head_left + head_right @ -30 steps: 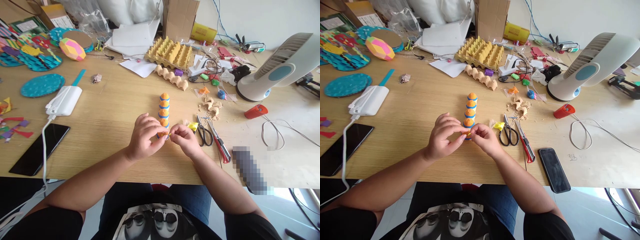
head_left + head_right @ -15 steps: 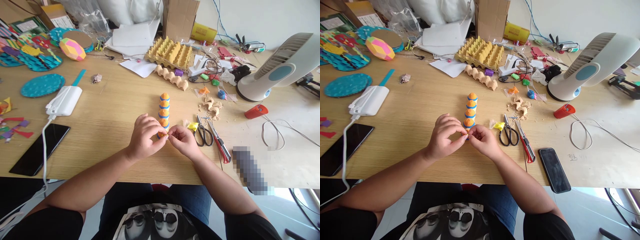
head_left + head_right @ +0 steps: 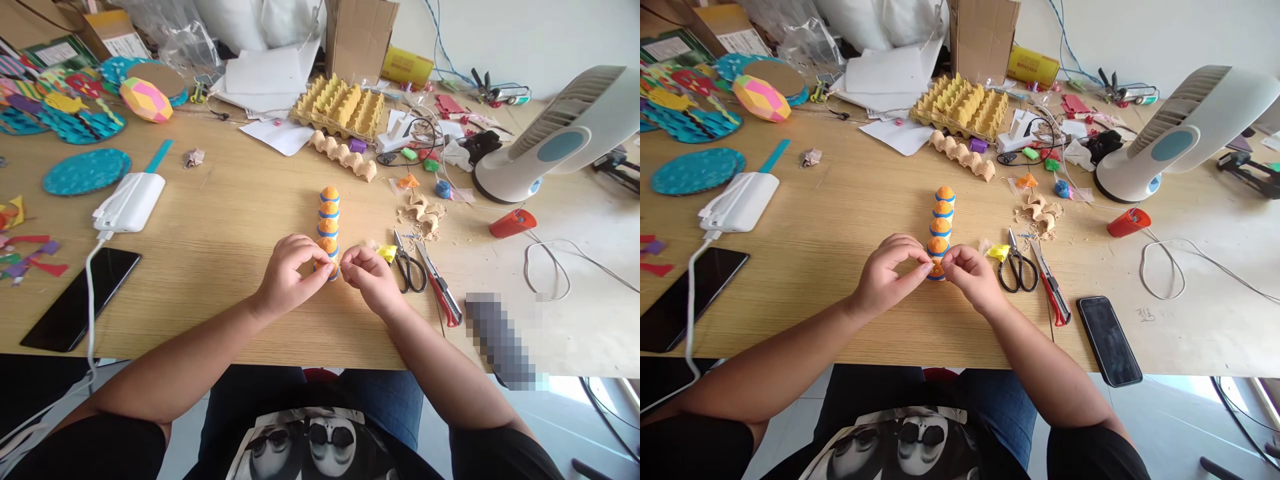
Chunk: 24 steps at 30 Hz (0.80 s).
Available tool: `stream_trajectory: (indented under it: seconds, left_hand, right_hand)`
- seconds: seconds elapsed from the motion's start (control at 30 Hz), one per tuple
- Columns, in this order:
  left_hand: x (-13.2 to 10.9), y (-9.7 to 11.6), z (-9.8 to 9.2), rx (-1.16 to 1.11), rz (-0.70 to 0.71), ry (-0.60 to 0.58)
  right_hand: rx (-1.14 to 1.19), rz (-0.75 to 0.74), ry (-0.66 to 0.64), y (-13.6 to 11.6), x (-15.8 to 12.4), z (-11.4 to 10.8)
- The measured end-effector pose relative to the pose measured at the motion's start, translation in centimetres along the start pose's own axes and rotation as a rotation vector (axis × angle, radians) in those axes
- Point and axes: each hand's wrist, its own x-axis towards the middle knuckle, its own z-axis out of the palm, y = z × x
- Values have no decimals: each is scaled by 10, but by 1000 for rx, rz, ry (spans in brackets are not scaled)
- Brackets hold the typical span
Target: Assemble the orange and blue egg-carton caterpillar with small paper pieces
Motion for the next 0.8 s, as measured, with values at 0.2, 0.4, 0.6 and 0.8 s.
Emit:
stream_trajectory:
  seconds: [0.2,0.4,0.6,0.8]
  left_hand:
    - [0,-2,1,-119,-118,-21]
    - [-1,-2,1,-144,-91,-50]
    - [-2,-2,1,-170,-69,-89]
    - [-3,-2,1,-182,-72,-88]
  right_hand:
    - [224,155,-38,1,4,-4]
    - [214,214,-144,-1,2,-1]
    - [216,252,-210,2,-1,0]
    - [217,258,-208,1,-1,0]
